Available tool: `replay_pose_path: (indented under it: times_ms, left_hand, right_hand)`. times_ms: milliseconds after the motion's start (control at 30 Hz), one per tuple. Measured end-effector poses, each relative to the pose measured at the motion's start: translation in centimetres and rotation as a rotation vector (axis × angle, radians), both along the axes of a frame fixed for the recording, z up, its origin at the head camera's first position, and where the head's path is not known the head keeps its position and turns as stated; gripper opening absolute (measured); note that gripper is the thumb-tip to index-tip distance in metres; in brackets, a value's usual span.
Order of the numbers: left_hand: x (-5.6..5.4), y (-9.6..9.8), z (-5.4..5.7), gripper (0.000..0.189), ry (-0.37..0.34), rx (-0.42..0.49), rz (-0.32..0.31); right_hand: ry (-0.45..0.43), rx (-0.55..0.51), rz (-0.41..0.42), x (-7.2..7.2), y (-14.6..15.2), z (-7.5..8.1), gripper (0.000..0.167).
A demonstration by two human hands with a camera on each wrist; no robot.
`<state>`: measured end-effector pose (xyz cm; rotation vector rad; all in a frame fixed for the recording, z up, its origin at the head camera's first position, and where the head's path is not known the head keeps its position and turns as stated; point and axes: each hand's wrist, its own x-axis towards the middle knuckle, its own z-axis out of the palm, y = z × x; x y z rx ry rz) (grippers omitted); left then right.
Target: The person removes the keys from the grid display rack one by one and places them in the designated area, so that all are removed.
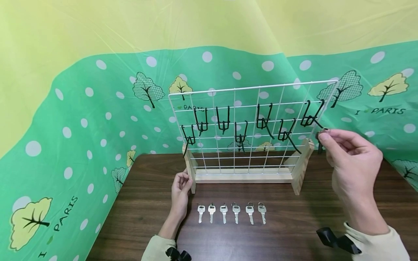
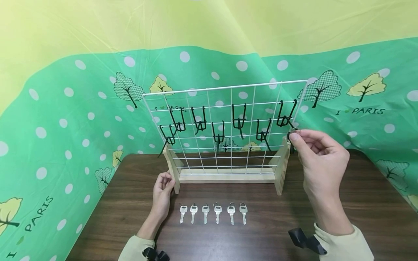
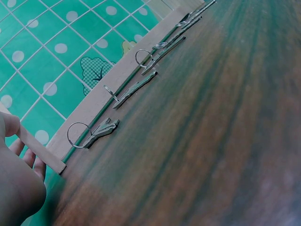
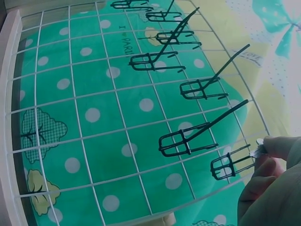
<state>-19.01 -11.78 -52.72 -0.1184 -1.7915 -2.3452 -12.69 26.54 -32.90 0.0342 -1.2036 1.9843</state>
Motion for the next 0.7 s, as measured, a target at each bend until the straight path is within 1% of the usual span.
replay_pose_path:
  times_ms: [233, 567, 700]
  left_hand:
    - [0.01, -0.05, -0.01, 0.02, -0.004, -0.002, 0.005]
    - [0.06, 0.0, 0.05, 0.018, -0.004, -0.001, 0.005]
    - [0.09, 0.03, 0.13, 0.023, -0.005, -0.002, 0.003]
  right_hand:
    - [0.011, 0.008, 0.017, 0.13, -0.01, -0.13, 0.015]
    - [0.042, -0.025, 0.055, 0.47, -0.1, 0.02, 0.013]
    - [0.02, -0.026, 0.043, 0.81, -0.11, -0.07, 0.013]
